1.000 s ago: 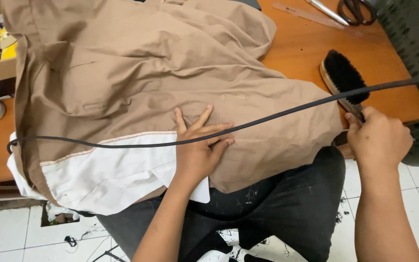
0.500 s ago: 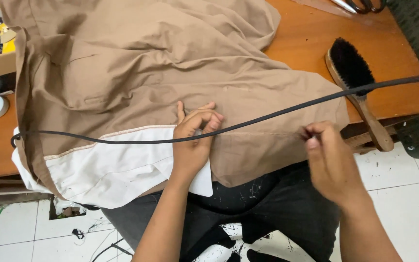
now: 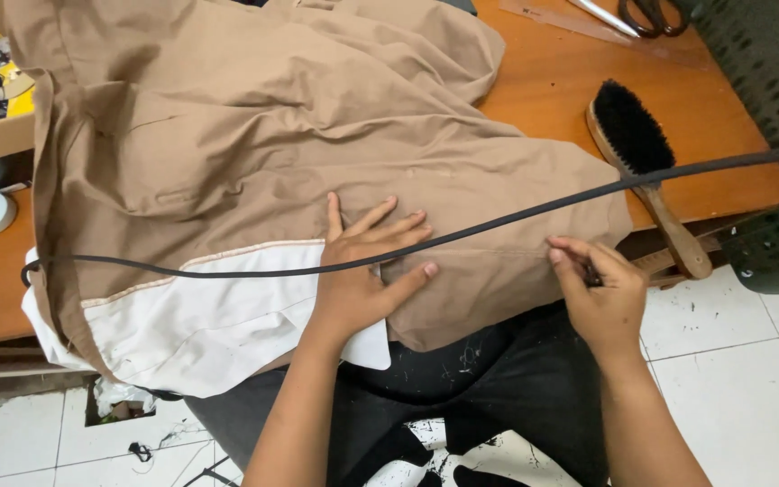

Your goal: A worker in a sewing factory performs finishing operations on trousers, including seam adjustment, brushing, and marking the lining.

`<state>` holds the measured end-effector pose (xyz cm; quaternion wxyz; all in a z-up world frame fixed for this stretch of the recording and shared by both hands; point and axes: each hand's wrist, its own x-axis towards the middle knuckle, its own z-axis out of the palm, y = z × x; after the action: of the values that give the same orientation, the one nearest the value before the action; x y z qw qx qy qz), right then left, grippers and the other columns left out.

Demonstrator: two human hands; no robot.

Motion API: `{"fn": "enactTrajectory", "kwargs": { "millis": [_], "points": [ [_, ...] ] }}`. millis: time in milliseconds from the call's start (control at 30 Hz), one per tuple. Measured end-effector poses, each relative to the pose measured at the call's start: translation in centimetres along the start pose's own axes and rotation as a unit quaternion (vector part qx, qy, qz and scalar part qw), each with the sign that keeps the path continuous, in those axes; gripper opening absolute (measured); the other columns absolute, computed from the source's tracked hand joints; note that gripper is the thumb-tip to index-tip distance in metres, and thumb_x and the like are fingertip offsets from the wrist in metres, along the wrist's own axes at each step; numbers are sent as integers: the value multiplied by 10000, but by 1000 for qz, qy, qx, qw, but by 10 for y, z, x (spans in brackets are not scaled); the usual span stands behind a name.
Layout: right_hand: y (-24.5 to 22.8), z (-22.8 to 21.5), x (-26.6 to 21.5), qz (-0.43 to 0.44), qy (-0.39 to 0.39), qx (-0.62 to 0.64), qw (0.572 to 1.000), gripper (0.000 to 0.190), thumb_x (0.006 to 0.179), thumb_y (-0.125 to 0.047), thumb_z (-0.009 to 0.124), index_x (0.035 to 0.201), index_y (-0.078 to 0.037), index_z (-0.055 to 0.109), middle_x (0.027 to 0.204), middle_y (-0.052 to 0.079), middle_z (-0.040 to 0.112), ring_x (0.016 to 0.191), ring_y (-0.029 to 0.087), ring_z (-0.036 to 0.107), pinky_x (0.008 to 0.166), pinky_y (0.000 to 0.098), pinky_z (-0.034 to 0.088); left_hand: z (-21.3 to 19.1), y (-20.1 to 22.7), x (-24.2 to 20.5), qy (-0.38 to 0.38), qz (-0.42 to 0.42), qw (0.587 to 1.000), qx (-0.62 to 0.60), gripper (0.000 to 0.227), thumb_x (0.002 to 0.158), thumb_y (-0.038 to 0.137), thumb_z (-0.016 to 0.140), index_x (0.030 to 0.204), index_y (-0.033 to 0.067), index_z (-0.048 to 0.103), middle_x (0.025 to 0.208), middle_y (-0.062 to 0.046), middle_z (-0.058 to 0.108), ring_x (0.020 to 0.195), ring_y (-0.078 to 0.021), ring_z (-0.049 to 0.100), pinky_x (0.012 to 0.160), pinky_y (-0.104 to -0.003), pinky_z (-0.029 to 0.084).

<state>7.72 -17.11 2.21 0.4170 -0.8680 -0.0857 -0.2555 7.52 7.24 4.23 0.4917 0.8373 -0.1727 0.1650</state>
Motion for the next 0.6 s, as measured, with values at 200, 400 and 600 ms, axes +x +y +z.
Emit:
{"fn": "enactTrajectory", "kwargs": {
  "millis": [200,400,600],
  "points": [
    [-1,2,-1,-101,9,-73,992,106,748,-47,714,834,-107,695,571,40,562,478,176,512,458,251,421,5,0,2,-18,15,995,97,302,626,235,729,918,182,673,1035,-22,633,1123,-292,480,1029,-528,-68],
    [14,10,-8,-222,92,-161,957,104,741,-43,752,743,-114,676,581,-2,528,478,174,516,486,246,443,9,-11,0,-8,31,994,108,257,590,250,759,828,192,684,984,1,652,1121,-281,482,1029,-540,-56],
    [25,15,-5,-257,100,-159,948,135,739,-31,728,807,-137,678,757,10,565,571,171,560,534,271,482,10,-11,0,9,38,993,114,214,579,236,774,759,169,680,858,12,665,1083,-257,511,1036,-541,-36]
  ]
}}
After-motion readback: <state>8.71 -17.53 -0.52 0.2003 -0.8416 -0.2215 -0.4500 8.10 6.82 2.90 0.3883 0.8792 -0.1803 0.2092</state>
